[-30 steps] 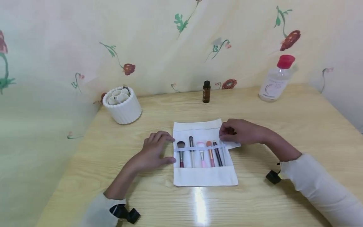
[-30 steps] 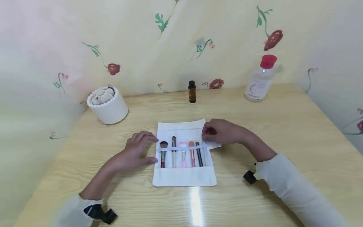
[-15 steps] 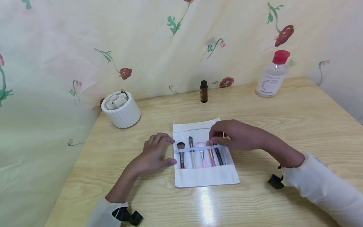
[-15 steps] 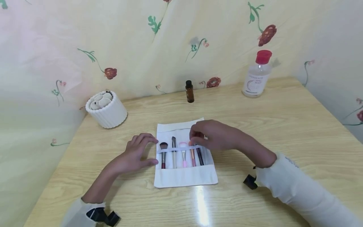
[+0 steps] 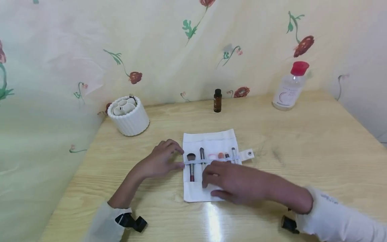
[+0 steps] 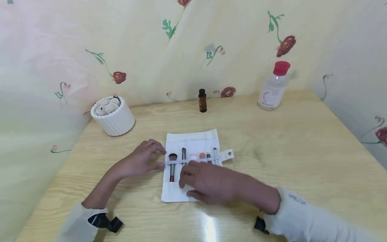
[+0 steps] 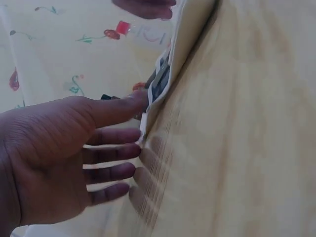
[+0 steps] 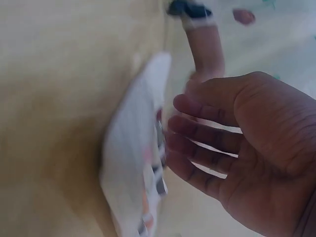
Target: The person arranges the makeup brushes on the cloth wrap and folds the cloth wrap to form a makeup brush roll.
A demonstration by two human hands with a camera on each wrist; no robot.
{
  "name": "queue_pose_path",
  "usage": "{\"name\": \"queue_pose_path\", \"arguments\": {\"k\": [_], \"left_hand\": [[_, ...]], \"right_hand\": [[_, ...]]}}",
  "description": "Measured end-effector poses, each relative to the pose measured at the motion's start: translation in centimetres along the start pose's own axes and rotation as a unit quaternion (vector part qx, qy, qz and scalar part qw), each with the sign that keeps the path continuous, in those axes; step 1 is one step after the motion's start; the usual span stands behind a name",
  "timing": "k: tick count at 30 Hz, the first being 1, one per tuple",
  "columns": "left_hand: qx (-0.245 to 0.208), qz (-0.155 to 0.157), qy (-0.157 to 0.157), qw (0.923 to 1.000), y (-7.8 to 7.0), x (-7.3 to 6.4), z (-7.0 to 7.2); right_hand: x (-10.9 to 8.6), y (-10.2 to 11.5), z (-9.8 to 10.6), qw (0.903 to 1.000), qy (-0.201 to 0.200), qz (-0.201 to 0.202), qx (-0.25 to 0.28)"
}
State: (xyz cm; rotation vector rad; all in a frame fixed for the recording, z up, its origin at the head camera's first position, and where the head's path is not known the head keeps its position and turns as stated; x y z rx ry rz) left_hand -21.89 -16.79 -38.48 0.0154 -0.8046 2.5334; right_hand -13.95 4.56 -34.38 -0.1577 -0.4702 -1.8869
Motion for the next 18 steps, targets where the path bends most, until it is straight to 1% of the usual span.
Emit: {"name": "queue_pose_path", "arguments": {"k": [2, 4, 5, 7, 9, 12, 14, 16, 18], "left_hand": [[-0.024, -0.006, -0.02, 0.9995, 0.3, 0.4, 0.4], [-0.026, -0.028, -0.038, 0.9986, 0.6, 0.6, 0.8], [-0.012, -0.04, -0.042, 0.9982, 0.8, 0.6, 0.9], [0.027, -0.072, -0.05, 0.9958, 1.0, 0.3, 1.1], [0.057, -0.091, -0.048, 0.9931, 1.2, -0.1, 1.1], [0.067, -0.089, -0.035, 0.9931, 1.4, -0.4, 0.8], [0.06, -0.081, -0.035, 0.9943, 1.3, -0.1, 0.7], [0.057, -0.078, -0.045, 0.9943, 0.9, 0.6, 0.6], [0.052, -0.082, -0.06, 0.9935, 0.3, 1.7, 0.5]], "right_hand": [[0.1, 0.9, -0.8, 0.9997, 0.009, 0.019, -0.009], [0.3, 1.8, -1.6, 0.9985, 0.007, 0.049, -0.022], [0.5, 2.3, -2.1, 0.9977, 0.004, 0.061, -0.029], [0.7, 3.0, -3.0, 0.9959, -0.003, 0.079, -0.044], [0.8, 3.5, -3.5, 0.995, -0.009, 0.083, -0.055], [0.5, 3.7, -3.5, 0.9954, -0.011, 0.067, -0.067], [0.1, 3.2, -2.9, 0.9964, -0.007, 0.047, -0.071], [-0.3, 2.3, -1.7, 0.9974, -0.004, 0.02, -0.069], [-0.8, 1.0, -0.1, 0.9978, 0.003, -0.012, -0.065]]}}
Point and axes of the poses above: each hand's wrist, its own x-axis towards the middle knuckle, its own z-axis out of the back of the hand, y = z × x, the point moved 6 cm from there along x, towards the middle knuckle, and after that the axes turned 11 degrees about -y, right-handed, at the moved point
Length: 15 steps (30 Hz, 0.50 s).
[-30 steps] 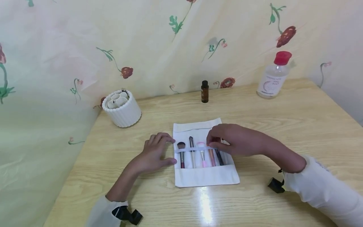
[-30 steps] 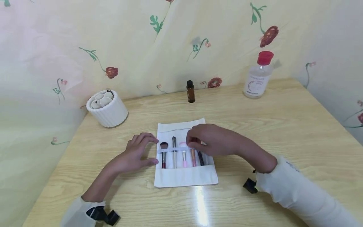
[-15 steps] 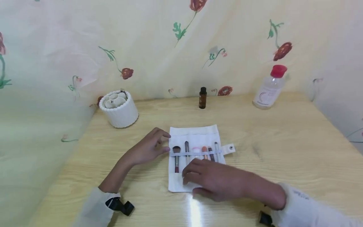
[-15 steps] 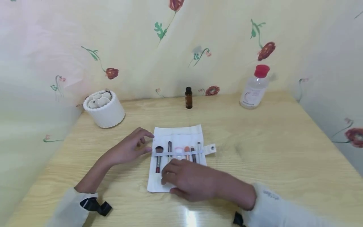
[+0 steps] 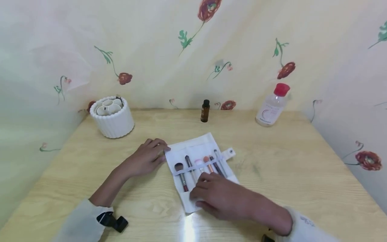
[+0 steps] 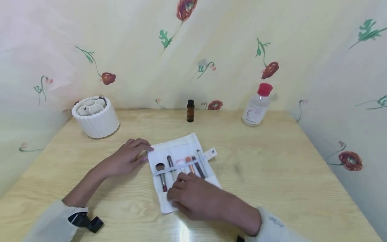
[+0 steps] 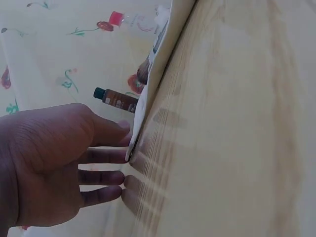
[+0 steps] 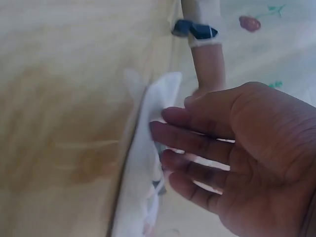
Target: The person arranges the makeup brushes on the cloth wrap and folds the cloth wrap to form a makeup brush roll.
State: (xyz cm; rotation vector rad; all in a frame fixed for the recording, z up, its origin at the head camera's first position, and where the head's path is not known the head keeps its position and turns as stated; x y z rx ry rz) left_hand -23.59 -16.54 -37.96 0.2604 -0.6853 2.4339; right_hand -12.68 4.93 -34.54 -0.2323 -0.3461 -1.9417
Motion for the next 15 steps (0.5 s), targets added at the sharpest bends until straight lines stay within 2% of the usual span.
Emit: {"name": "queue_pose_path", "arguments": {"k": [4, 9, 11, 15], "left_hand": [[-0.008, 0.014, -0.003, 0.9999, -0.6, 0.8, 0.5], [-0.014, 0.048, 0.029, 0.9983, -1.0, 0.6, 0.7], [-0.015, 0.048, 0.047, 0.9976, -1.3, 0.4, 0.7], [-0.015, 0.028, 0.078, 0.9965, -1.9, -0.1, 0.7]], "right_hand": [[-0.5, -2.1, 1.7, 0.9989, -0.003, -0.046, 0.003], [-1.1, -4.2, 2.6, 0.9956, 0.015, -0.091, -0.016], [-1.4, -5.1, 2.7, 0.992, 0.034, -0.121, -0.014], [-2.2, -6.7, 2.7, 0.9812, 0.068, -0.18, -0.01]]}}
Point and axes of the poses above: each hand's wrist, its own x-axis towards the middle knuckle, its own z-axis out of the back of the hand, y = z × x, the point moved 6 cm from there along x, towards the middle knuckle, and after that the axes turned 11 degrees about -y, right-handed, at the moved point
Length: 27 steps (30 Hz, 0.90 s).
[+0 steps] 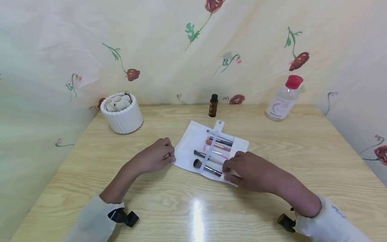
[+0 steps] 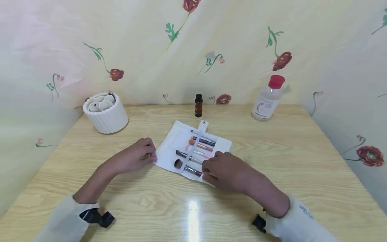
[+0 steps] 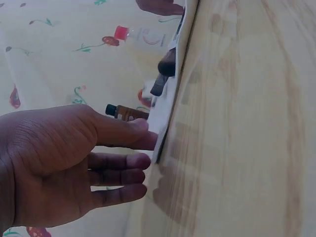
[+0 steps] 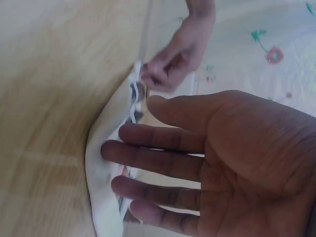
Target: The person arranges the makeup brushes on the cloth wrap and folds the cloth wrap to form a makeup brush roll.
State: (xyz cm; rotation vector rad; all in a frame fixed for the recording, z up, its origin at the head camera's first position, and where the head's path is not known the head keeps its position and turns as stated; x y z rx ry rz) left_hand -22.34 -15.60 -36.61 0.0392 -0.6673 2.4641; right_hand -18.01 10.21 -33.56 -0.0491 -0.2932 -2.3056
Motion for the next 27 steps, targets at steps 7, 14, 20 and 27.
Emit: {"name": "queue_pose_path", "arguments": {"k": [7, 14, 20, 27], "left_hand": [[-0.018, -0.044, 0.042, 0.998, -2.2, 0.1, -0.8], [-0.013, -0.073, 0.066, 0.995, -3.3, -0.7, -1.6], [-0.007, -0.076, 0.071, 0.9945, -3.1, -1.5, -1.8], [-0.007, -0.082, 0.074, 0.9938, -3.0, -1.0, -1.6]], "right_hand": [[-0.3, -2.9, 0.8, 0.9987, 0.033, -0.036, -0.013], [-1.1, -3.6, -0.5, 0.9993, 0.036, -0.012, -0.003], [-1.4, -3.1, -1.4, 0.9999, 0.007, 0.008, -0.004], [-1.4, -3.4, -0.7, 0.9998, -0.017, 0.006, -0.003]]}}
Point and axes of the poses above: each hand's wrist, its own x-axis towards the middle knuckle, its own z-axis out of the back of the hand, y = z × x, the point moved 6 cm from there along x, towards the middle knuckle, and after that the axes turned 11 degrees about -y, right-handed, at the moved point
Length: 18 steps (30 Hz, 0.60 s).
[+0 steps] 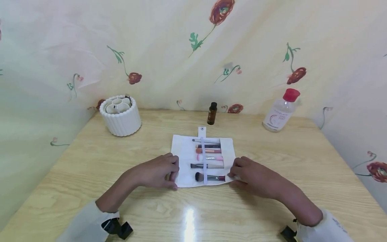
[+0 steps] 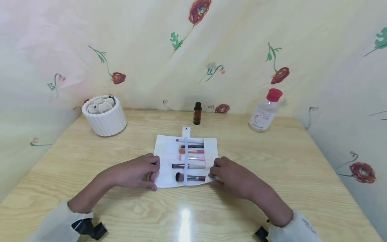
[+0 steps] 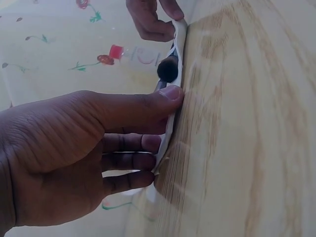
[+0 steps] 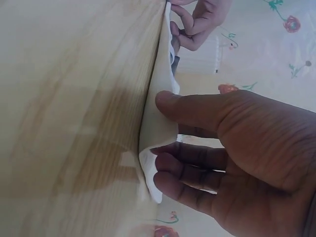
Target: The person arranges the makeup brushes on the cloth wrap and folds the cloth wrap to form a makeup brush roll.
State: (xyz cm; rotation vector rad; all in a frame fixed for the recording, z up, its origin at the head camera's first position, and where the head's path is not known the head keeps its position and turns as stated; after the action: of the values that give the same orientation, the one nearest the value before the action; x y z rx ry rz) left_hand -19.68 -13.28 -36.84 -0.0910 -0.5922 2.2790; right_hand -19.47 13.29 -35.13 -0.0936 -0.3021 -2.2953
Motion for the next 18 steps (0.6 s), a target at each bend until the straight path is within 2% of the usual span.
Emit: {"name": "queue_pose_path", "arguments": {"k": [6, 14, 18], "left_hand": [[-0.003, -0.01, 0.003, 0.9999, -0.07, 0.1, 0.27], [0.009, -0.02, 0.009, 0.9997, 0.0, 0.18, 0.42], [0.016, -0.01, 0.008, 0.9998, 0.22, 0.24, 0.32]], "right_hand": [[0.04, 0.07, 0.36, 0.9989, -0.037, 0.026, 0.01], [0.15, 0.03, 0.17, 0.9972, -0.065, 0.037, 0.001], [0.11, -0.16, -0.04, 0.9971, -0.068, 0.031, 0.011]]}}
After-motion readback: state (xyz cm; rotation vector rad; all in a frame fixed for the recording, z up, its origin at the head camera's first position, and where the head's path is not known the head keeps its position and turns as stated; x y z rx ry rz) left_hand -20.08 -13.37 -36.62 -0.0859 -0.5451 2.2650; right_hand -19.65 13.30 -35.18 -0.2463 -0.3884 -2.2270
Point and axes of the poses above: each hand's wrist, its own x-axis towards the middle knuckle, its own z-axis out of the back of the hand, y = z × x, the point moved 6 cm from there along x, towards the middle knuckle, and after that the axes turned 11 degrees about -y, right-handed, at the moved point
